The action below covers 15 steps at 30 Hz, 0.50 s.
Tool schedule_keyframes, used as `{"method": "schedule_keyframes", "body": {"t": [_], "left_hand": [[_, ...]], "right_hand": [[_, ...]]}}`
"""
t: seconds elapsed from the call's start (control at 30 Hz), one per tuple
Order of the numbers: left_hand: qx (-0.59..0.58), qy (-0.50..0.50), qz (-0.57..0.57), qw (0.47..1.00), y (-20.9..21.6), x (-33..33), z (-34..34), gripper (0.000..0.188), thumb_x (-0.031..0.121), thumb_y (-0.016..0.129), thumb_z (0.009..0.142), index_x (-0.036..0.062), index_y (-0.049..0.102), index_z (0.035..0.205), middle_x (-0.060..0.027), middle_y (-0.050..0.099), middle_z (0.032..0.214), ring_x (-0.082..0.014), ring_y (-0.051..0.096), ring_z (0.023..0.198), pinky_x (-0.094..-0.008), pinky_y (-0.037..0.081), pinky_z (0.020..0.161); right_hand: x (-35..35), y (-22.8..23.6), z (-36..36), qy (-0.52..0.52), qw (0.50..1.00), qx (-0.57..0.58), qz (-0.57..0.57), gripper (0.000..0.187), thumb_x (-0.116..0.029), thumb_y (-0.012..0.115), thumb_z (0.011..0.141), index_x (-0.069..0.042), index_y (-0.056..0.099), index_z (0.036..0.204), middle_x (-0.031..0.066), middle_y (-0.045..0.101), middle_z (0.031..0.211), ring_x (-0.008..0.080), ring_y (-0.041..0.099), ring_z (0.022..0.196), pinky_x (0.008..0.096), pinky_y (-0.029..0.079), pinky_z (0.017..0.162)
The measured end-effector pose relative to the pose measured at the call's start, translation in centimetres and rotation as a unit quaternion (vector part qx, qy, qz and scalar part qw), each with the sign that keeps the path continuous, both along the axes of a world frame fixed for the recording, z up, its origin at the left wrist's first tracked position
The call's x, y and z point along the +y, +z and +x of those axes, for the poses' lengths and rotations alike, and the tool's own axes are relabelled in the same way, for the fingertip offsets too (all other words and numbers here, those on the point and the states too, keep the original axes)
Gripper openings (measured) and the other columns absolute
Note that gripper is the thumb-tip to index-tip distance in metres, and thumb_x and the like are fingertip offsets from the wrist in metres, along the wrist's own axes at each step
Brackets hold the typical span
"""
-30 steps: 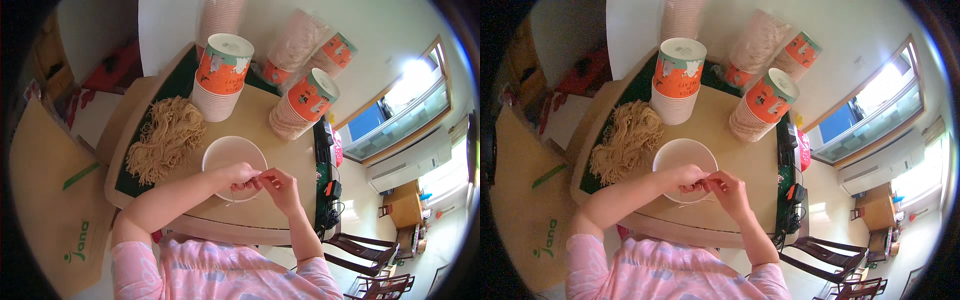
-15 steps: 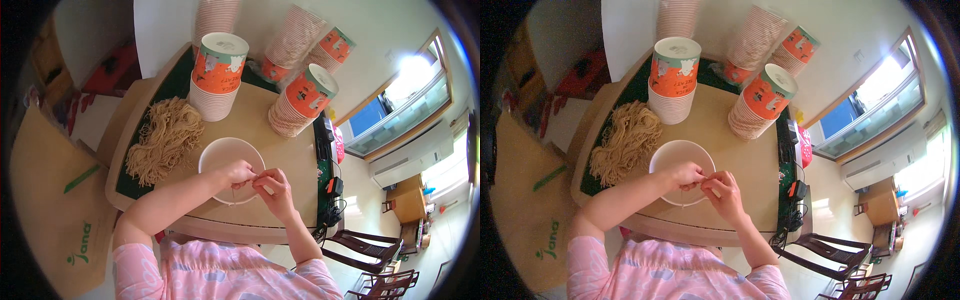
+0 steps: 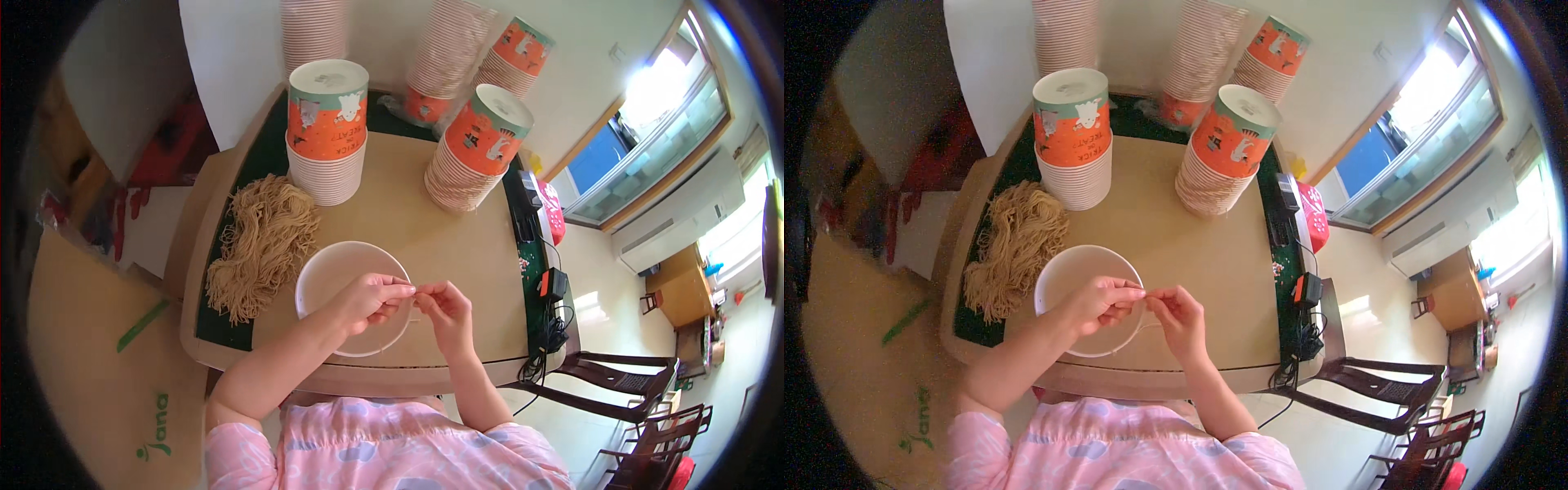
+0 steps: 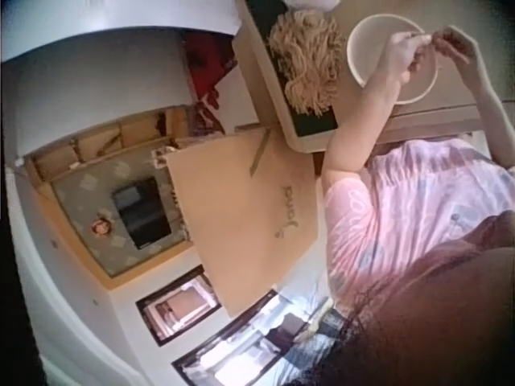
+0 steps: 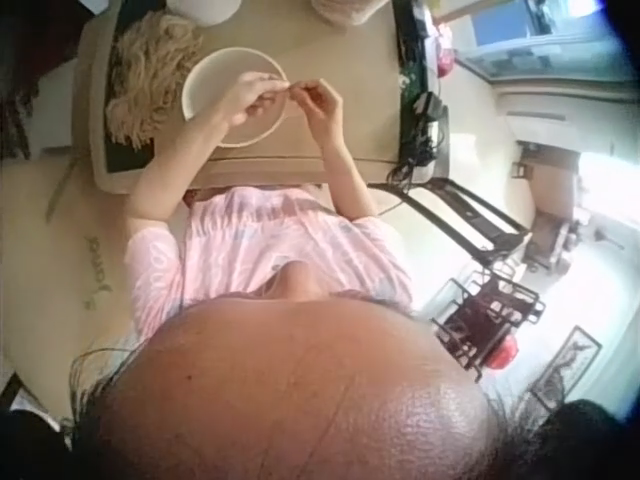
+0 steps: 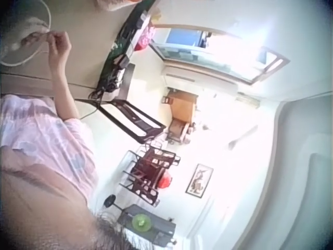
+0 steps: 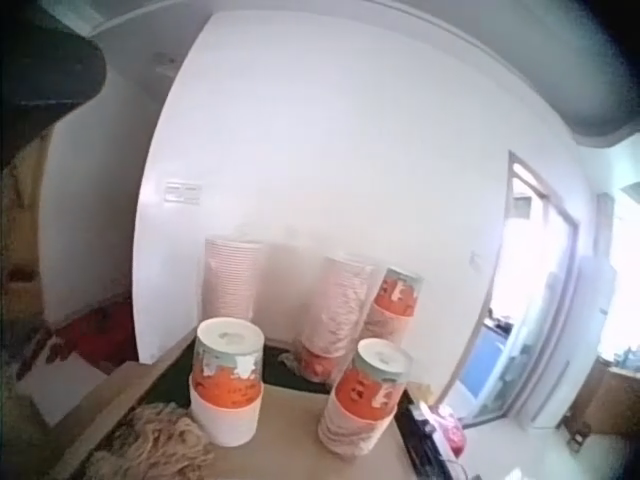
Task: The person is threading and tying strings to paper buckets to create handles.
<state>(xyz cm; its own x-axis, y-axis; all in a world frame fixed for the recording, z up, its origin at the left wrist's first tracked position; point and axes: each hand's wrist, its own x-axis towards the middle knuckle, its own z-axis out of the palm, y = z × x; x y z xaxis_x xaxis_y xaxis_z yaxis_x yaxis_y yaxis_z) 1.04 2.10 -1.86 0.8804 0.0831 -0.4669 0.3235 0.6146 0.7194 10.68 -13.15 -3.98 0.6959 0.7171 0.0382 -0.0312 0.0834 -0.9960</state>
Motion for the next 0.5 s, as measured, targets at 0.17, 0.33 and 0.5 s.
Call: {"method": "schedule_keyframes", "body": {"t": [0.17, 0.33, 0.5], "left_hand": [[-0.010, -0.001, -0.027, 1.000, -0.2, -0.5, -0.2, 0.012, 0.016, 0.065, 0.088, 0.0073, 0.060, 0.093, 0.0078, 0.046, 0.066, -0.0018, 0.037, 0.052, -0.0179, 0.028, 0.044], [-0.098, 0.013, 0.160, 0.982, 0.0, -0.9, -0.8, 0.007, 0.011, 0.068, 0.085, 0.0066, 0.064, 0.087, 0.0027, 0.056, 0.067, -0.0037, 0.044, 0.052, -0.0206, 0.034, 0.045], [-0.118, 0.010, 0.612, 0.782, 1.9, -2.8, -1.5, 0.006, 0.007, 0.069, 0.077, 0.0091, 0.064, 0.080, -0.0042, 0.052, 0.065, -0.0138, 0.053, 0.053, -0.0306, 0.042, 0.049]], "right_hand": [[-0.2, -0.8, -0.7, -0.021, 0.998, -0.056, 0.034, 0.007, 0.003, 0.061, 0.088, 0.003, 0.060, 0.095, 0.0047, 0.065, 0.089, 0.0097, 0.061, 0.083, 0.0225, 0.049, 0.074], [-0.3, -0.1, -0.5, 0.004, 1.000, -0.002, 0.014, 0.006, 0.000, 0.061, 0.089, 0.002, 0.060, 0.094, 0.0036, 0.064, 0.087, 0.0088, 0.059, 0.080, 0.0226, 0.048, 0.072], [-0.7, -1.7, 0.1, 0.052, 0.996, 0.070, 0.006, 0.009, -0.008, 0.060, 0.092, 0.000, 0.061, 0.094, -0.0013, 0.062, 0.082, 0.0045, 0.055, 0.077, 0.0196, 0.045, 0.069]]}}
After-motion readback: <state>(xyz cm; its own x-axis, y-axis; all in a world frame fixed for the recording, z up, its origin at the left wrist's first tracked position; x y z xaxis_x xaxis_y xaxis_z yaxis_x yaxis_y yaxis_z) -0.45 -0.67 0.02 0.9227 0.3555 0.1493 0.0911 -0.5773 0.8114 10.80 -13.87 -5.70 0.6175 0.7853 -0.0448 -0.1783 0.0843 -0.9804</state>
